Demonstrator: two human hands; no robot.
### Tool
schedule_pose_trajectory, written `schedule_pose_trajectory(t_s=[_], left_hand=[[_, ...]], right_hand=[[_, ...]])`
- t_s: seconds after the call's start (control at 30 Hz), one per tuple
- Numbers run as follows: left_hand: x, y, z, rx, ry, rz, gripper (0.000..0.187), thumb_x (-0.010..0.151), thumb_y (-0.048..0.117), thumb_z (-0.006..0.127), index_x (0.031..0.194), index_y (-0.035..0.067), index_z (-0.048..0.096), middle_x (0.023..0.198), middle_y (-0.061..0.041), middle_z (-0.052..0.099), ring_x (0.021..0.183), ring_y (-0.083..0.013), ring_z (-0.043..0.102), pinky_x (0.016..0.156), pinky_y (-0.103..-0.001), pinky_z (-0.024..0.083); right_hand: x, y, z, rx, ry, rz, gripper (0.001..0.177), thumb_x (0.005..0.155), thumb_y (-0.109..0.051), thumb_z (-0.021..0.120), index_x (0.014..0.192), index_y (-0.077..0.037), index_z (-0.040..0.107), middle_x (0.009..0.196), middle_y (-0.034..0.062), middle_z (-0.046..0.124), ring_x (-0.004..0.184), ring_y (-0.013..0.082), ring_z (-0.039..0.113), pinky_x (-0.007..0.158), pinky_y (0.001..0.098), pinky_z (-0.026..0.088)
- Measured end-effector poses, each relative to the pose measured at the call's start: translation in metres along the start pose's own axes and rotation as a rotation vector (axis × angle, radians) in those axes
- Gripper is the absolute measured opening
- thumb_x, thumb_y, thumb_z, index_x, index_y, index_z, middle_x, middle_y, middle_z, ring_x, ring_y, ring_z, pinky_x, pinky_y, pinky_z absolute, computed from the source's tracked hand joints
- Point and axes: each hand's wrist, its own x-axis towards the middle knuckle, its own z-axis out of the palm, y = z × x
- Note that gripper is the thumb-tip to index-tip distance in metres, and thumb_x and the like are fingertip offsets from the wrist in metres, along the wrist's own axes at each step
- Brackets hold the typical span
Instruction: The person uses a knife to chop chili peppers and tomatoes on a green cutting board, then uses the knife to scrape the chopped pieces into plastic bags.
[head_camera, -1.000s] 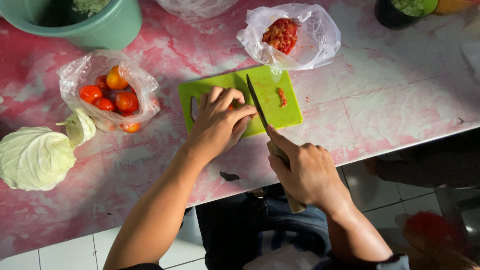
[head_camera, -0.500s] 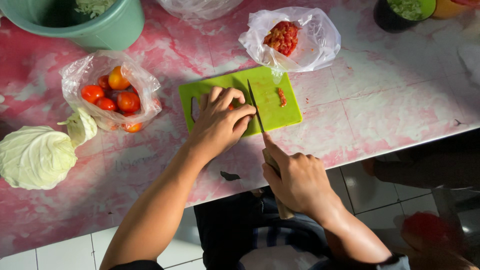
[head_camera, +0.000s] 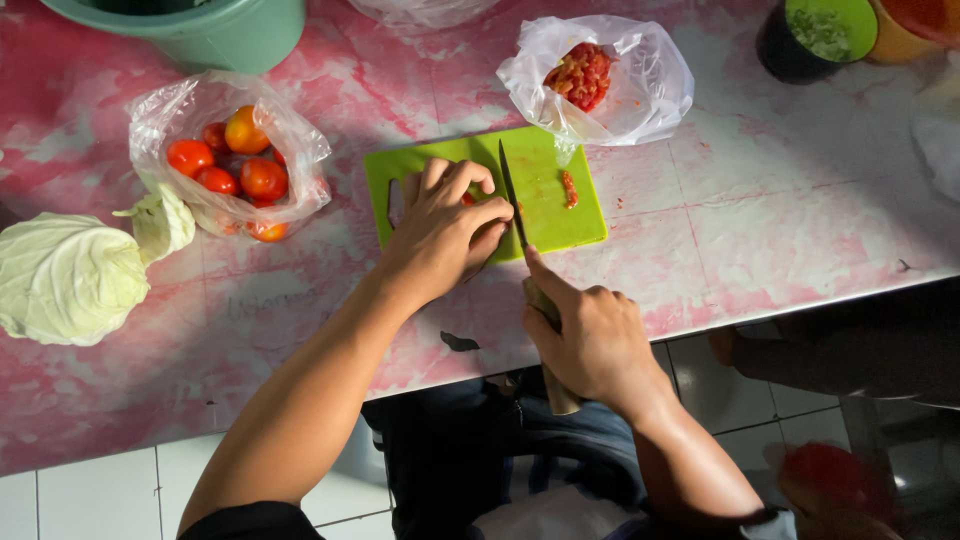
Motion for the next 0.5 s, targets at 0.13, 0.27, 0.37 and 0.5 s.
schedule_pose_trajectory(t_s=[0.13,0.27,0.37,0.5], left_hand=[[-0.001,0.0,0.003,-0.001,0.01,0.001,0.007,0.089,0.018,0.075,0.096,0.017,0.075,0.116,-0.004,0.055,0.113,-0.0272,0.049,0.095,-0.045,0.036],[0.0,-0.002,0.003,0.025,0.007,0.011,0.011,0.086,0.014,0.074,0.097,0.016,0.075,0.115,-0.005,0.055,0.112,-0.0279,0.049,0.095,-0.046,0.036],[-0.001,-0.002,0.0,-0.009,0.027,0.041,0.014,0.085,0.014,0.074,0.1,0.017,0.075,0.117,-0.004,0.055,0.112,-0.028,0.049,0.096,-0.046,0.036],[0.004,0.001,0.002,0.031,0.01,0.016,0.013,0.084,0.014,0.075,0.096,0.018,0.075,0.116,-0.002,0.056,0.113,-0.0268,0.05,0.096,-0.046,0.037]], right_hand=[[-0.006,0.005,-0.008,0.094,-0.02,0.006,0.061,0.084,-0.03,0.067,0.143,-0.017,0.057,0.067,0.0175,0.072,0.063,0.0411,0.07,0.07,0.051,0.056],[-0.003,-0.003,0.004,-0.019,-0.043,0.054,0.064,0.085,-0.031,0.07,0.146,-0.016,0.056,0.064,0.0213,0.07,0.062,0.0445,0.067,0.07,0.0533,0.054],[0.002,0.0,0.001,0.041,-0.006,0.03,0.064,0.084,-0.029,0.07,0.145,-0.016,0.058,0.064,0.021,0.069,0.06,0.0433,0.067,0.068,0.0524,0.054],[-0.009,-0.004,-0.007,0.075,-0.031,0.019,0.059,0.084,-0.029,0.068,0.14,-0.017,0.06,0.065,0.015,0.071,0.058,0.0393,0.068,0.062,0.05,0.055]])
